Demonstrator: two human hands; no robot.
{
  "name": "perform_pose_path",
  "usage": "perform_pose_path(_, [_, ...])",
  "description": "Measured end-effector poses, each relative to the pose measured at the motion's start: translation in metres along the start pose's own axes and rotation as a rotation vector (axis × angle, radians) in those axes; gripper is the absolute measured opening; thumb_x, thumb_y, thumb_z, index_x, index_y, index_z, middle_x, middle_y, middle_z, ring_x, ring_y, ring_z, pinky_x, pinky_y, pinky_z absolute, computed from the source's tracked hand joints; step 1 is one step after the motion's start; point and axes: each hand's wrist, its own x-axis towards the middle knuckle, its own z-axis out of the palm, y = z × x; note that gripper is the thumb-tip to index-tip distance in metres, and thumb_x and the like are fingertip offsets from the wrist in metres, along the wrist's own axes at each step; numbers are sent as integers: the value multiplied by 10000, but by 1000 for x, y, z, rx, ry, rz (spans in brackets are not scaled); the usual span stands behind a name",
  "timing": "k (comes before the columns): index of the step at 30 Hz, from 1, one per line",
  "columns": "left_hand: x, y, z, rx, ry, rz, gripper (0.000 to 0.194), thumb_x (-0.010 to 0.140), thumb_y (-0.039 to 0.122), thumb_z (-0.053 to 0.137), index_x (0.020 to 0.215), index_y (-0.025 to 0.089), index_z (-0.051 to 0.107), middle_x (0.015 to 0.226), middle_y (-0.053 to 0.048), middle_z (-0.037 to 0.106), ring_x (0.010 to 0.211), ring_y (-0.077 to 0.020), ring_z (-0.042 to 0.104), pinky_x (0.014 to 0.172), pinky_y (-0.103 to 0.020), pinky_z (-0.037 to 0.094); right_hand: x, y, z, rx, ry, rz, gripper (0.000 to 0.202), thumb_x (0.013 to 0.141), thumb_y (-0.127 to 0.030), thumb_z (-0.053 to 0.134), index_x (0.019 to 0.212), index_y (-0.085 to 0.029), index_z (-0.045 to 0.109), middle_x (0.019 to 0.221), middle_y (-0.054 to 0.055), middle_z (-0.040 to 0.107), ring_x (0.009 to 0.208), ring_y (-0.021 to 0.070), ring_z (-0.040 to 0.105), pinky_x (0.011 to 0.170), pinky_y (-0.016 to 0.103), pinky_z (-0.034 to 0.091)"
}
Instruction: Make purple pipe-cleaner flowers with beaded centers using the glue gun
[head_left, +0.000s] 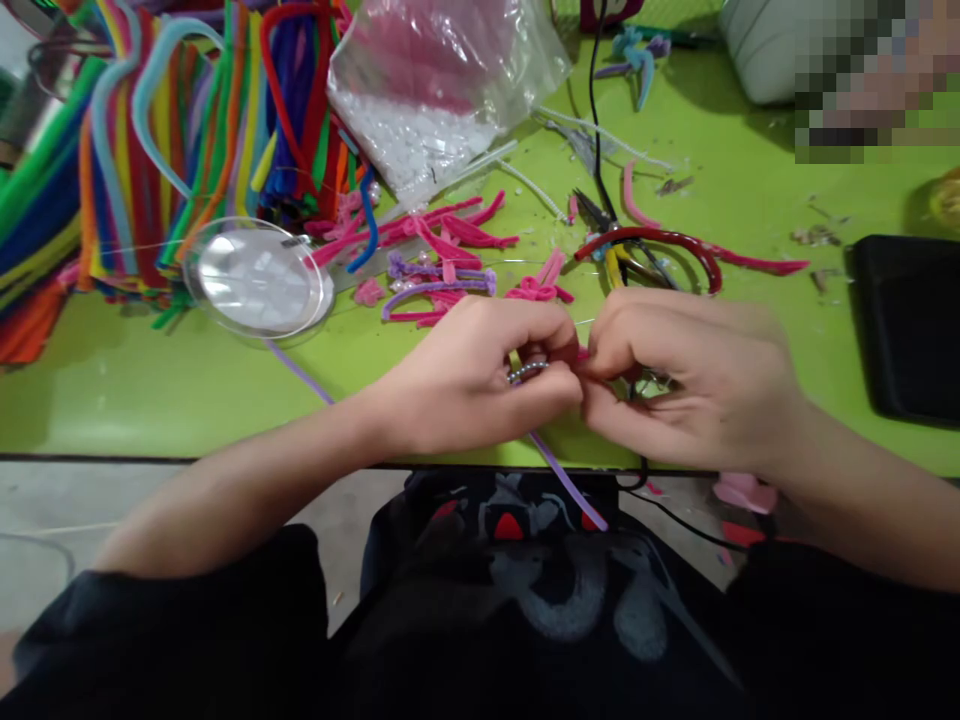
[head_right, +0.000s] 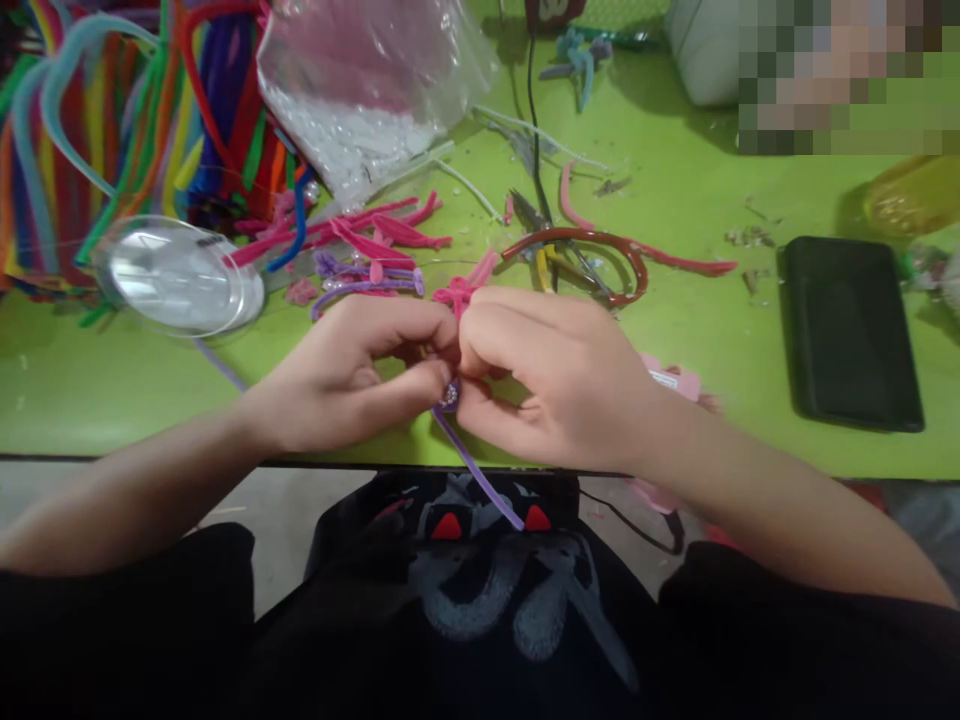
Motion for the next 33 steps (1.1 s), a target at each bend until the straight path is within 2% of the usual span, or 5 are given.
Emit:
perform_pose_path(3, [2, -2, -3, -247, -139, -165, 199, 917, 169, 501, 731, 199, 563, 647, 37, 585, 567, -84, 535, 528, -226, 444, -1, 3, -4, 20, 27, -34, 269, 918, -78, 716, 866, -216, 491, 777, -22, 537, 711, 118, 533, 615, 295, 384])
perform_pose_path(6, [2, -2, -8, -353, -132, -151, 203, 1014, 192, 507, 847, 204, 621, 692, 35, 606, 583, -85, 587, 550, -209, 499, -2, 7, -10, -4, 58, -32, 283, 882, -75, 742, 860, -220, 501, 783, -22, 564, 694, 115, 543, 597, 303, 389])
perform_pose_path(11, [-2, 3, -17, -240, -159, -90, 245, 1100, 356, 591, 931, 195, 667, 719, 26, 621, 568, -79, 570, 528, -207, 467, -2, 11, -17, -55, 86, -36, 278, 891, -126, 789, 870, -219, 529, 806, -14, 615, 701, 107, 564, 590, 299, 396])
perform_pose_path(20, [1, -2, -15, -96, -27, 9, 271, 1077, 274, 637, 823, 181, 666, 635, 26, 609, 560, -78, 524, 544, -212, 426, 3, 15, -26, -270, -9, -170, 135, 1002, -151, 690, 1067, -218, 593, 965, 55, 673, 877, 188, 617, 742, 358, 503])
perform_pose_path(33, [-4, -7, -28, -115, -68, 39, 147, 997, 260, 805, 896, 156, 784, 770, -27, 765, 692, -98, 658, 606, -197, 490, 4, 7, -29, 157, -85, 40, 274, 1043, -105, 636, 798, -177, 536, 673, -57, 444, 604, 54, 387, 585, 243, 325])
